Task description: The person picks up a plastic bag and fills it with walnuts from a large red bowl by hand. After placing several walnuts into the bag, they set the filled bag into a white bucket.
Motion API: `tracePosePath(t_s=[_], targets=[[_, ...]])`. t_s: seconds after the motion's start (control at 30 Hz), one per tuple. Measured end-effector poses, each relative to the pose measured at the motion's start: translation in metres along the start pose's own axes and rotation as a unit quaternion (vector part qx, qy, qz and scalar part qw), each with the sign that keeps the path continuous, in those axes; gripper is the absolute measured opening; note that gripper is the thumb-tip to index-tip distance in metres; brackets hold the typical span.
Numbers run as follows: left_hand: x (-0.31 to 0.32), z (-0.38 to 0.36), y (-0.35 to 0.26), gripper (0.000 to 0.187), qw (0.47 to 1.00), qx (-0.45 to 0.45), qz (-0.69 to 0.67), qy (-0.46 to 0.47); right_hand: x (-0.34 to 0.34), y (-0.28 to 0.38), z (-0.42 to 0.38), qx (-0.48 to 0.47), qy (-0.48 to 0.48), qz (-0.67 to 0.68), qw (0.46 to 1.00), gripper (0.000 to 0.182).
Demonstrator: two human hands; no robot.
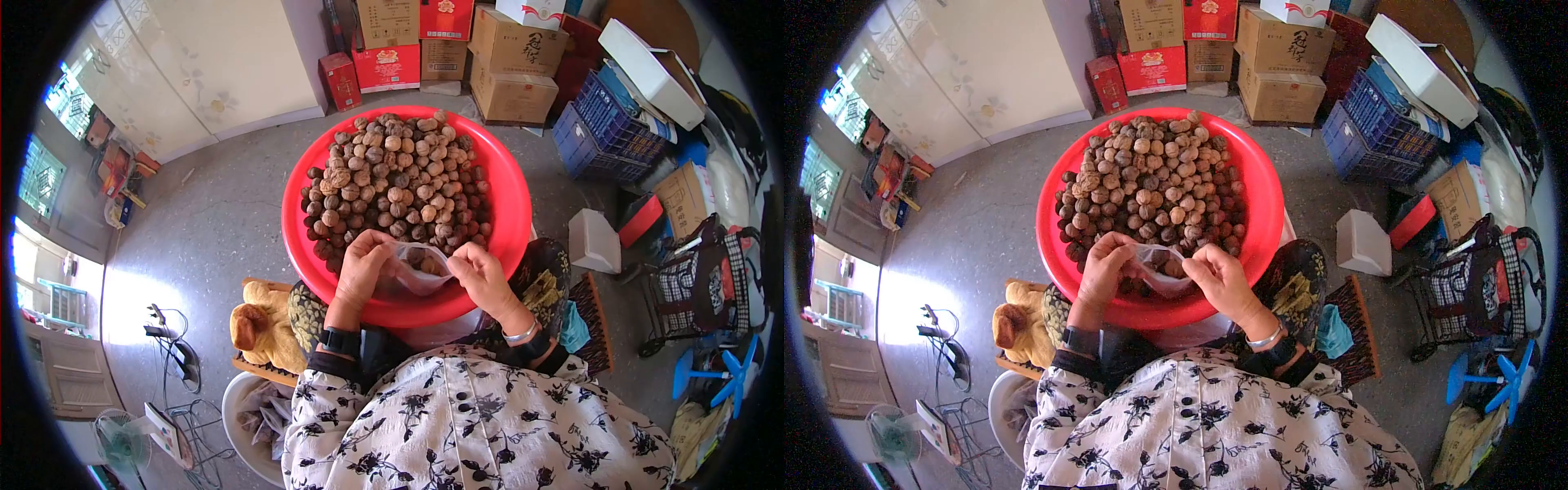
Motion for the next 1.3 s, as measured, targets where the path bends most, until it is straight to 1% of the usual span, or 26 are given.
tracePosePath(t_s=[0.07, 0.13, 0.17, 0.2, 0.23, 0.27, 0.33, 0.4, 0.43, 0.47, 0.5, 0.53, 0.57, 0.63, 0.67, 0.7, 0.77, 0.8, 0.87, 0.9, 0.97, 1.07, 1.1, 1.17, 1.3], targets=[[0.001, 0.0, -0.001, 0.009, 1.0, -0.011, -0.014, -0.006, 0.003, 0.003, 0.001, -0.015, 0.009, 0.024, 1.0, 0.021], [0.002, 0.0, -0.001, 0.009, 0.999, -0.022, -0.028, -0.014, 0.011, 0.015, 0.001, -0.043, 0.003, -0.083, 0.996, 0.024], [0.002, 0.001, -0.001, 0.01, 0.999, -0.024, -0.037, -0.015, 0.013, 0.011, 0.003, -0.044, 0.004, -0.082, 0.996, 0.024], [0.002, 0.002, 0.0, 0.01, 0.998, -0.027, -0.046, -0.015, 0.013, 0.015, 0.003, -0.11, -0.019, -0.165, 0.98, 0.025], [0.002, -0.001, -0.002, 0.01, 0.999, -0.025, -0.047, -0.014, 0.016, 0.024, -0.002, -0.175, -0.043, -0.247, 0.952, 0.026], [0.003, -0.001, -0.003, 0.011, 0.999, -0.024, -0.043, -0.014, 0.011, 0.013, 0.0, -0.104, -0.033, -0.217, 0.97, 0.023], [0.0, 0.002, -0.001, 0.012, 0.999, -0.023, -0.04, -0.015, 0.008, 0.01, 0.0, -0.117, -0.033, -0.211, 0.97, 0.019], [-0.007, 0.005, -0.001, 0.019, 0.995, -0.013, 0.09, -0.032, 0.008, 0.011, 0.0, -0.13, -0.032, -0.204, 0.97, 0.016], [-0.005, 0.003, -0.002, 0.019, 0.995, -0.012, 0.09, -0.032, 0.008, 0.012, 0.0, -0.132, -0.037, -0.207, 0.969, 0.014], [-0.001, -0.004, -0.021, 0.025, 0.962, 0.106, 0.244, -0.066, 0.01, 0.015, -0.002, -0.134, -0.043, -0.212, 0.967, 0.013], [0.009, -0.011, -0.038, 0.034, 0.889, 0.218, 0.39, -0.097, 0.009, 0.016, -0.002, -0.135, -0.042, -0.212, 0.967, 0.013], [0.013, -0.01, -0.037, 0.047, 0.881, 0.291, 0.364, -0.083, 0.008, 0.015, -0.001, -0.122, -0.044, -0.209, 0.969, 0.013], [0.012, -0.008, -0.034, 0.047, 0.881, 0.291, 0.364, -0.084, 0.007, 0.013, 0.0, -0.109, -0.046, -0.207, 0.971, 0.012], [0.021, -0.005, -0.027, 0.044, 0.886, 0.226, 0.404, -0.008, 0.006, 0.011, 0.0, -0.11, -0.045, -0.207, 0.971, 0.012], [0.021, -0.004, -0.025, 0.034, 0.906, 0.186, 0.38, -0.01, 0.006, 0.01, -0.001, -0.11, -0.046, -0.206, 0.971, 0.012], [0.019, -0.006, -0.024, 0.034, 0.906, 0.189, 0.38, -0.013, 0.008, 0.013, -0.002, -0.113, -0.044, -0.207, 0.971, 0.012], [0.013, -0.001, -0.017, 0.022, 0.901, 0.188, 0.39, -0.03, 0.007, 0.016, -0.002, -0.11, -0.062, -0.157, 0.979, 0.011], [0.013, -0.001, -0.018, 0.022, 0.901, 0.187, 0.39, -0.034, 0.007, 0.014, -0.001, -0.11, -0.058, -0.157, 0.98, 0.011], [0.016, -0.002, -0.022, 0.014, 0.894, 0.202, 0.398, -0.043, 0.007, 0.014, -0.001, -0.123, -0.059, -0.141, 0.981, 0.01], [0.016, -0.002, -0.023, 0.014, 0.894, 0.201, 0.397, -0.048, 0.007, 0.013, -0.001, -0.122, -0.053, -0.141, 0.981, 0.01], [0.019, -0.007, -0.029, 0.014, 0.867, 0.24, 0.434, -0.047, 0.008, 0.014, -0.003, -0.13, -0.05, -0.166, 0.976, 0.01], [0.022, -0.005, -0.027, 0.013, 0.858, 0.252, 0.445, -0.05, 0.007, 0.014, -0.002, -0.134, -0.05, -0.187, 0.972, 0.009], [0.022, -0.005, -0.027, 0.013, 0.858, 0.252, 0.445, -0.05, 0.006, 0.013, -0.002, -0.134, -0.05, -0.187, 0.972, 0.009], [0.023, -0.006, -0.027, 0.017, 0.856, 0.257, 0.449, -0.029, 0.008, 0.015, -0.004, -0.151, -0.057, -0.231, 0.959, 0.009], [0.03, -0.012, -0.041, 0.016, 0.856, 0.274, 0.436, -0.03, 0.01, 0.018, -0.003, -0.148, -0.062, -0.234, 0.959, 0.009]])
Point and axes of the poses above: each hand's wrist, its own z-axis towards the middle knuckle, its own x-axis out of the palm, y = z × x, the point moved 7 cm from there along z, towards the middle knuckle, and after that the axes turned 10 degrees about z, right-handed, at the moved point
